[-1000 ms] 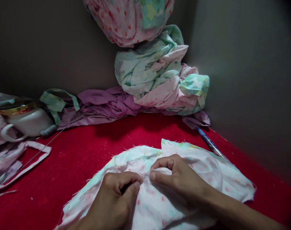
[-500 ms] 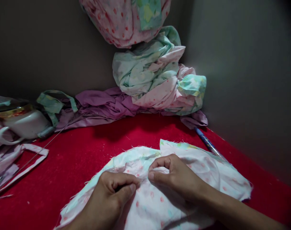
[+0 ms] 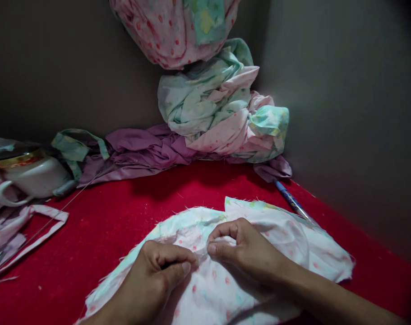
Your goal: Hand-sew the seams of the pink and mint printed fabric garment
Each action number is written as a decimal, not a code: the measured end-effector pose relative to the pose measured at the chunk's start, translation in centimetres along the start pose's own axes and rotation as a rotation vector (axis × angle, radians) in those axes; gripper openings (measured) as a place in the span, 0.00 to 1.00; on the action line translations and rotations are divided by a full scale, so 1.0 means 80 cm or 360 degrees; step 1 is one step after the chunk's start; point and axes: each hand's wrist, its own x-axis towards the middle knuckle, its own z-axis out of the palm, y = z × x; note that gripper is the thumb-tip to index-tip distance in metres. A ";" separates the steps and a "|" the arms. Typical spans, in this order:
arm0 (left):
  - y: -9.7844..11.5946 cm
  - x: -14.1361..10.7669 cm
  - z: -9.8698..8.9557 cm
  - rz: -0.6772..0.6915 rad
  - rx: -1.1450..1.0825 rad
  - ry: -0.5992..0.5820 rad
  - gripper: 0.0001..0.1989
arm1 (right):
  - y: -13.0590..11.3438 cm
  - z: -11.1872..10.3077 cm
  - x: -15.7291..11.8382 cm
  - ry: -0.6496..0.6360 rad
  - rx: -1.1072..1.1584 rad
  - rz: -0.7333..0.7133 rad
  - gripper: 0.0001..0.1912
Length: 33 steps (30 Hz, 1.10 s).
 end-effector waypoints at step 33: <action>0.002 -0.008 0.024 0.0258 0.0497 0.0391 0.10 | 0.002 -0.004 -0.007 0.0027 -0.0365 -0.0252 0.07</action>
